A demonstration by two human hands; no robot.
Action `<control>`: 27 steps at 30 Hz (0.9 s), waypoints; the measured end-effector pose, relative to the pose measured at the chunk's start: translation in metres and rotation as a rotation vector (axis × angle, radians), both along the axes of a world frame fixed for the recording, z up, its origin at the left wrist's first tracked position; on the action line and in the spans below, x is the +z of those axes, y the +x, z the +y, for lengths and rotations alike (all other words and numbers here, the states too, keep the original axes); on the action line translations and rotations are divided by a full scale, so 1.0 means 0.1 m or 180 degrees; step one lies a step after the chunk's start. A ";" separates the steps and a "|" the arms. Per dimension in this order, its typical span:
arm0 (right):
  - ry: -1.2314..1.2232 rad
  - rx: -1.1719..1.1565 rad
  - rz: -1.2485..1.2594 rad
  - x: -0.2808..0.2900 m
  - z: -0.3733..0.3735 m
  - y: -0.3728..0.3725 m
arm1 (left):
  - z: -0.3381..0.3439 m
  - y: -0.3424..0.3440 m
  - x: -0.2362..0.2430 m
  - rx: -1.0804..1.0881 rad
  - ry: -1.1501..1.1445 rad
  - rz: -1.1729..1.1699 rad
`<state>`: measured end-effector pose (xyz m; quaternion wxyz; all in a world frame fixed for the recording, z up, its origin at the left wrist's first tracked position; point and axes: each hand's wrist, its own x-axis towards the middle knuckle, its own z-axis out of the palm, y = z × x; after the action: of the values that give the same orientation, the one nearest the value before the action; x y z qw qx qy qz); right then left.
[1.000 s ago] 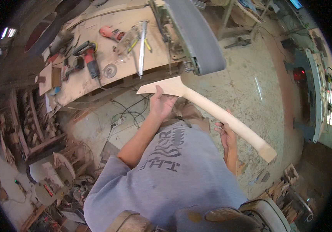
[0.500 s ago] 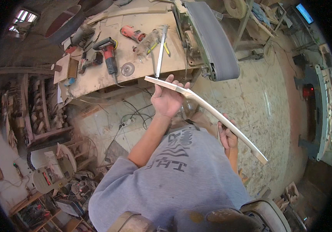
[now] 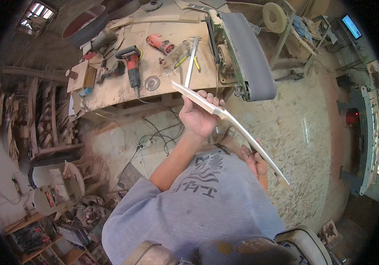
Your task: The person sands the back of a guitar neck using a belt sander, turning the neck to reach different sides, then measures the neck with a pair of calipers.
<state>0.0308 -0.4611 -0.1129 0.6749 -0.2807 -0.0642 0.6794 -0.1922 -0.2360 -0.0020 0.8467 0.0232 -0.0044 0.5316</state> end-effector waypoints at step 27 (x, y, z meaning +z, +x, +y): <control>-0.0052 -0.0085 -0.4007 1.55 1.08 0.49 | 0.80 1.25 1.12 -0.0166 0.1129 0.2315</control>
<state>0.0795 -0.3528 0.0426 0.5141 -0.6328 -0.4405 0.3760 -0.0667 -0.1557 0.1099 0.7891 0.3553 0.2032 0.4580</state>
